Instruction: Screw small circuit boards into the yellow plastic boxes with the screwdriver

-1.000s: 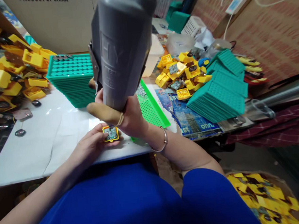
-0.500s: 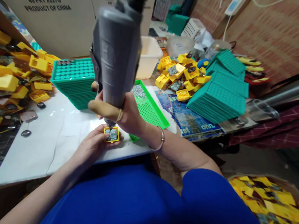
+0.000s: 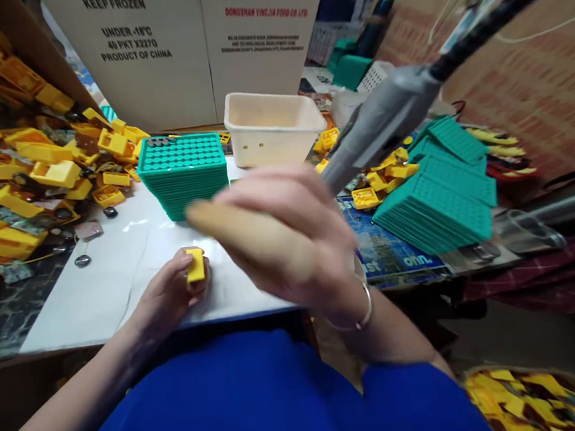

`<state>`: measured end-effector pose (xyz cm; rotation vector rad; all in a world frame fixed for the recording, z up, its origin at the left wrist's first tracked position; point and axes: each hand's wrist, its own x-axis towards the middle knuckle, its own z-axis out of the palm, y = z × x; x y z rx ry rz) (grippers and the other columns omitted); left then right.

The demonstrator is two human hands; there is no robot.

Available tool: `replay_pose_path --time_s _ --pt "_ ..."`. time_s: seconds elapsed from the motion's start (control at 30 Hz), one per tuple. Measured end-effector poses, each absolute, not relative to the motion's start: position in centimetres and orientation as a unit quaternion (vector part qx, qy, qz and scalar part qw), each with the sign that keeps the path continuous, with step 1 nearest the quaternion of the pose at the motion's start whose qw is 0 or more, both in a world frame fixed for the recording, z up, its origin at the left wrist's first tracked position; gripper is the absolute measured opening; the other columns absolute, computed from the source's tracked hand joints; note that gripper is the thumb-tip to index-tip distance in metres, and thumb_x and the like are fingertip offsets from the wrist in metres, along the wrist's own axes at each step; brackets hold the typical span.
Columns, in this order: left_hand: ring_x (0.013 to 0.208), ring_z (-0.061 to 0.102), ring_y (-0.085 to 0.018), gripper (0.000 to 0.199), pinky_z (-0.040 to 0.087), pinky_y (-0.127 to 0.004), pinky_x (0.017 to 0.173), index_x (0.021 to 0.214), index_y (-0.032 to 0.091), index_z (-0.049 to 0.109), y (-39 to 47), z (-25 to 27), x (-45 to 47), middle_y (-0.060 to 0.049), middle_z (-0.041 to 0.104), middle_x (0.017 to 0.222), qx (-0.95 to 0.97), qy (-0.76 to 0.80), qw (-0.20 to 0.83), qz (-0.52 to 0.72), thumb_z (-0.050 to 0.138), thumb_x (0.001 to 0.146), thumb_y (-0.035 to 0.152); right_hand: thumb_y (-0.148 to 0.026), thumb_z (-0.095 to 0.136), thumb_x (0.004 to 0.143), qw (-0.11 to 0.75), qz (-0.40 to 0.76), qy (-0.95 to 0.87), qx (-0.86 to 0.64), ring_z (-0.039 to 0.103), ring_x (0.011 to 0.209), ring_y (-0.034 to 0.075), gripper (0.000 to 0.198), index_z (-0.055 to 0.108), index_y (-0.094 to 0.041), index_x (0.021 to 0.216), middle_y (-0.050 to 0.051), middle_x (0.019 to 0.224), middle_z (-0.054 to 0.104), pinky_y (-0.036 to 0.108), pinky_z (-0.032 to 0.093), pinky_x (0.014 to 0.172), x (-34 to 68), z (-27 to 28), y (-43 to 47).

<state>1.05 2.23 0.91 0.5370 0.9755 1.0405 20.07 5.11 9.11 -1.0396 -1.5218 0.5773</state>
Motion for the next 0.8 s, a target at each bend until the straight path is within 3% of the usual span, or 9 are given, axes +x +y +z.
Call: replay_pose_path --time_s 0.07,0.13,0.2,0.33,0.47,0.63,0.73,0.8 --pt "0.057 0.055 -0.010 0.034 0.048 -0.019 0.046 0.092 0.016 0.060 2.2 0.8 0.9 0.002 0.059 0.068 0.259 0.433 0.732 0.458 0.077 0.068 0.032 -0.029 0.059 0.089 0.476 0.123 -0.808 -0.325 0.065 0.099 0.018 0.017 0.073 -0.033 0.098 0.001 0.101 0.071 0.037 0.054 0.092 18.2 10.3 8.2" --pt "0.074 0.066 -0.017 0.037 0.058 -0.028 0.063 0.097 0.013 0.062 2.2 0.8 0.6 -0.005 0.068 0.079 0.261 0.424 0.745 0.444 0.078 0.069 0.031 -0.016 0.054 0.090 0.368 0.055 -0.873 -0.315 0.066 0.095 0.018 0.023 0.073 -0.019 0.102 0.005 0.102 0.072 0.036 0.053 0.090 16.0 11.0 13.0" --pt "0.086 0.070 -0.022 0.038 0.059 -0.033 0.076 0.101 0.011 0.063 2.1 0.7 0.3 -0.012 0.072 0.090 0.248 0.413 0.760 0.437 0.077 0.073 0.033 -0.011 0.053 0.088 0.274 0.028 -0.899 -0.340 0.065 0.095 0.018 0.025 0.073 -0.019 0.100 0.005 0.103 0.072 0.034 0.052 0.088 13.9 11.3 18.0" --pt "0.098 0.071 -0.027 0.034 0.058 -0.036 0.082 0.107 0.013 0.063 1.7 0.3 -0.6 -0.016 0.072 0.106 0.230 0.388 0.772 0.448 0.072 0.080 0.032 -0.013 0.060 0.080 0.193 -0.039 -0.928 -0.317 0.064 0.089 0.019 0.021 0.074 -0.029 0.084 0.002 0.094 0.073 0.036 0.051 0.084 11.3 10.6 25.0" --pt "0.104 0.069 -0.028 0.028 0.058 -0.035 0.082 0.108 0.013 0.063 1.7 -0.2 -1.2 -0.016 0.072 0.108 0.227 0.374 0.777 0.453 0.069 0.084 0.027 -0.019 0.067 0.072 0.202 -0.039 -0.938 -0.280 0.062 0.080 0.020 0.014 0.068 -0.031 0.066 0.001 0.076 0.071 0.040 0.053 0.083 10.8 9.5 28.6" --pt "0.107 0.069 -0.029 0.027 0.057 -0.035 0.085 0.106 0.012 0.060 1.4 -0.2 -1.4 -0.018 0.072 0.108 0.226 0.359 0.788 0.447 0.064 0.088 0.032 -0.016 0.075 0.063 0.229 0.005 -0.942 -0.246 0.066 0.084 0.017 0.021 0.063 -0.032 0.059 -0.004 0.068 0.068 0.034 0.055 0.082 10.7 8.9 30.1" --pt "0.107 0.069 -0.030 0.025 0.056 -0.039 0.087 0.105 0.015 0.057 1.1 -0.1 -1.4 -0.016 0.073 0.108 0.233 0.349 0.793 0.441 0.065 0.085 0.027 -0.012 0.072 0.066 0.217 -0.041 -0.926 -0.306 0.069 0.088 0.016 0.020 0.062 -0.026 0.057 -0.002 0.074 0.072 0.032 0.053 0.082 10.4 9.2 28.6" --pt "0.107 0.069 -0.030 0.027 0.054 -0.042 0.091 0.106 0.017 0.054 0.9 0.1 -1.3 -0.014 0.073 0.107 0.240 0.352 0.790 0.440 0.066 0.081 0.020 -0.020 0.062 0.076 0.204 -0.049 -0.919 -0.333 0.069 0.092 0.012 0.017 0.062 -0.018 0.060 -0.001 0.082 0.074 0.028 0.047 0.081 10.3 9.6 27.3"
